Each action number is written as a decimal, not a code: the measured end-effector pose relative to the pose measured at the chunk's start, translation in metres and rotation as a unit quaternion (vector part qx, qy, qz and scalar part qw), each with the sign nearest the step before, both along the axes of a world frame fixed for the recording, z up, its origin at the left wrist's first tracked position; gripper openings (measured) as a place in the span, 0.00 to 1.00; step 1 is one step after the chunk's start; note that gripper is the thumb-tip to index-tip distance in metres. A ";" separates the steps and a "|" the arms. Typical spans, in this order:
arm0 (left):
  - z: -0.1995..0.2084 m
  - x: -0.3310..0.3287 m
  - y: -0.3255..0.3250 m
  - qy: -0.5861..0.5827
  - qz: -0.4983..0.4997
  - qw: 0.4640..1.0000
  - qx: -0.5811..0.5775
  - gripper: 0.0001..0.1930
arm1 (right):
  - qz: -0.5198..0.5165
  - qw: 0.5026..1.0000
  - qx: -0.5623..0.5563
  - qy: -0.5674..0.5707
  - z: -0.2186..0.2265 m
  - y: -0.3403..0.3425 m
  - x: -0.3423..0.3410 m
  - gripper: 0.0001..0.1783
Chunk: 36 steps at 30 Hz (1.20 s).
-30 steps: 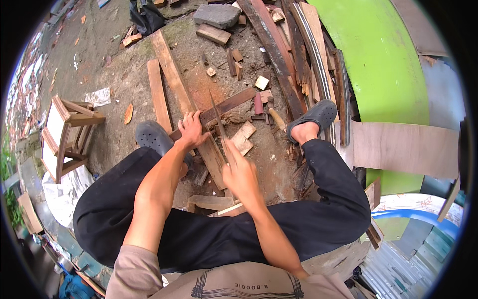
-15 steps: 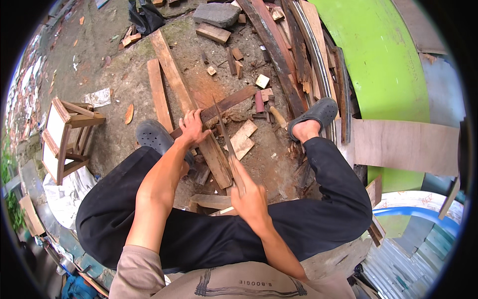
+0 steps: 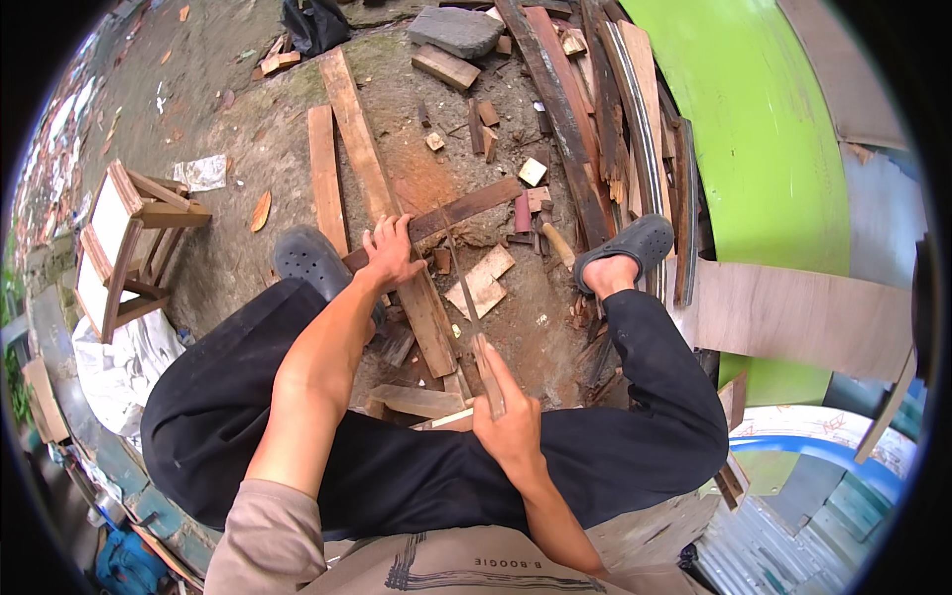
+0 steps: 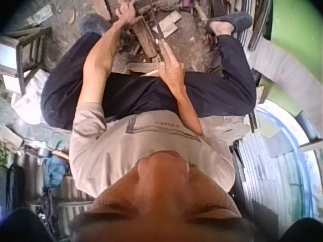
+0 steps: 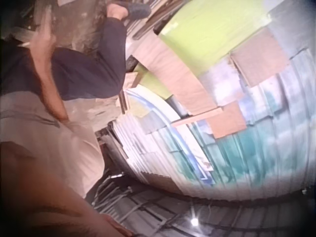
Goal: The person sits on the ground and uses a hand saw to cut a long wooden plank. They hold the plank steady with one hand while sawing with the other, eventually splitting the plank into two pieces.
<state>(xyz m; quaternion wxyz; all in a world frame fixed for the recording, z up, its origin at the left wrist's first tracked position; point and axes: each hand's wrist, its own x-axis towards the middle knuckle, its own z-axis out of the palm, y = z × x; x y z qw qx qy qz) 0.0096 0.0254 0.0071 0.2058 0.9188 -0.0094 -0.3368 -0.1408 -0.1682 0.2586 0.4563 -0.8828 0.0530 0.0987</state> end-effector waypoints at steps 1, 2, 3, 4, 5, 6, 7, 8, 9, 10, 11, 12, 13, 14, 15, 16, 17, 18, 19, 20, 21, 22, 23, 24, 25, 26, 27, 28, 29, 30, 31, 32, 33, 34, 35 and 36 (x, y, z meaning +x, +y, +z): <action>0.000 0.000 0.000 -0.002 0.002 1.000 -0.003 0.55 | -0.001 1.000 -0.003 0.014 -0.012 -0.001 0.007 0.39; -0.004 0.002 0.002 -0.014 0.005 1.000 0.000 0.55 | -0.001 1.000 -0.005 0.028 -0.024 0.001 0.020 0.39; -0.010 -0.001 0.001 -0.019 0.004 1.000 -0.002 0.55 | -0.014 0.998 -0.002 0.056 -0.047 0.008 0.046 0.36; -0.013 -0.002 -0.001 -0.029 0.003 1.000 -0.003 0.55 | -0.026 0.997 0.001 0.078 -0.070 0.015 0.073 0.35; -0.011 0.000 -0.001 -0.018 0.004 1.000 -0.009 0.56 | -0.029 0.994 -0.011 0.100 -0.078 0.019 0.089 0.35; -0.008 0.001 -0.003 -0.022 0.005 1.000 -0.006 0.56 | -0.032 0.991 -0.020 0.125 -0.082 0.022 0.099 0.35; -0.007 -0.002 -0.003 -0.020 0.003 1.000 -0.002 0.56 | -0.038 0.987 -0.028 0.156 -0.086 0.026 0.099 0.35; -0.007 0.001 -0.001 -0.024 0.003 1.000 0.001 0.56 | -0.023 0.993 -0.012 0.117 -0.075 0.026 0.088 0.35; -0.010 -0.005 0.003 -0.011 0.008 1.000 0.007 0.56 | -0.009 0.997 0.005 0.077 -0.054 0.022 0.065 0.35; -0.008 -0.001 0.003 -0.012 0.008 1.000 0.002 0.56 | 0.003 0.994 0.002 0.105 -0.031 0.013 0.045 0.36; -0.005 0.000 0.001 -0.008 0.006 1.000 -0.003 0.56 | -0.005 0.998 0.000 0.065 -0.027 0.002 0.020 0.39; -0.004 0.001 -0.002 -0.002 0.000 1.000 -0.010 0.56 | -0.013 0.998 -0.006 0.057 -0.027 -0.004 0.012 0.39; -0.007 0.000 -0.001 -0.003 0.001 1.000 -0.008 0.56 | -0.016 0.999 -0.006 0.045 -0.028 -0.004 0.011 0.39; -0.011 -0.001 0.000 -0.004 0.001 1.000 -0.005 0.56 | -0.019 0.999 -0.006 0.033 -0.028 -0.004 0.013 0.38; -0.014 0.000 0.002 -0.005 0.002 1.000 -0.002 0.56 | -0.022 0.999 -0.005 0.025 -0.038 0.001 0.027 0.36; -0.018 -0.012 0.002 -0.009 0.006 1.000 -0.007 0.56 | -0.021 0.999 0.003 0.024 -0.068 0.004 0.049 0.36; -0.021 -0.019 0.000 -0.013 0.004 1.000 -0.019 0.56 | -0.028 0.999 0.007 0.040 -0.085 0.007 0.070 0.35; -0.022 -0.005 0.001 -0.040 0.008 0.999 -0.022 0.56 | -0.032 0.998 0.017 0.053 -0.102 0.011 0.090 0.35; -0.021 -0.002 0.003 -0.021 0.001 1.000 -0.011 0.56 | -0.026 0.996 0.021 0.088 -0.100 0.014 0.091 0.34; -0.020 -0.011 0.001 -0.022 0.001 1.000 -0.002 0.56 | -0.025 0.992 0.020 0.124 -0.094 0.016 0.092 0.34; -0.018 -0.019 -0.002 -0.024 0.001 1.000 0.006 0.56 | -0.019 0.988 0.007 0.156 -0.079 0.014 0.082 0.34; -0.014 -0.010 -0.001 -0.040 -0.002 0.999 0.016 0.56 | -0.015 0.985 -0.004 0.173 -0.068 0.015 0.080 0.34; -0.007 -0.006 0.000 -0.030 -0.001 1.000 -0.002 0.55 | -0.008 0.995 0.004 0.103 -0.058 0.005 0.052 0.36; -0.004 -0.007 0.003 -0.029 0.002 1.000 0.002 0.55 | 0.003 0.999 0.010 0.032 -0.047 -0.005 0.024 0.38; -0.004 -0.005 0.003 -0.030 0.002 1.000 0.004 0.55 | 0.015 1.000 -0.002 0.021 -0.031 -0.012 0.012 0.38; -0.003 -0.004 0.003 -0.030 0.002 1.000 0.007 0.55 | 0.009 0.999 0.000 0.033 -0.029 -0.013 0.008 0.37; -0.006 -0.001 0.003 -0.035 0.001 0.999 0.004 0.55 | 0.003 0.999 0.003 0.040 -0.029 -0.014 0.009 0.36; -0.009 0.001 0.005 -0.040 0.001 0.999 0.001 0.55 | -0.003 0.999 0.005 0.046 -0.030 -0.014 0.011 0.35; -0.012 -0.004 0.002 -0.038 -0.003 0.999 -0.006 0.55 | -0.016 0.998 0.022 0.051 -0.049 -0.011 0.027 0.34; -0.013 -0.015 0.000 -0.028 -0.005 1.000 -0.011 0.55 | -0.033 0.998 0.033 0.043 -0.078 -0.005 0.047 0.34; -0.015 -0.010 -0.005 -0.031 -0.010 0.999 -0.019 0.55 | -0.051 0.997 0.043 0.034 -0.107 -0.001 0.067 0.33; -0.015 -0.003 -0.001 -0.038 -0.003 0.999 -0.016 0.55 | -0.025 0.990 -0.009 0.135 -0.102 0.006 0.089 0.33; -0.018 -0.004 0.002 -0.046 -0.003 0.999 -0.017 0.55 | -0.022 0.991 -0.008 0.129 -0.101 0.010 0.094 0.34; -0.019 -0.014 0.002 -0.039 0.000 0.999 -0.013 0.55 | -0.020 0.991 -0.009 0.129 -0.096 0.013 0.091 0.35; -0.019 -0.010 0.004 -0.042 0.000 0.999 -0.009 0.55 | -0.012 0.991 -0.010 0.130 -0.082 0.014 0.086 0.36; -0.019 -0.006 0.006 -0.044 0.000 0.999 -0.005 0.55 | -0.003 0.991 -0.011 0.131 -0.061 0.014 0.071 0.37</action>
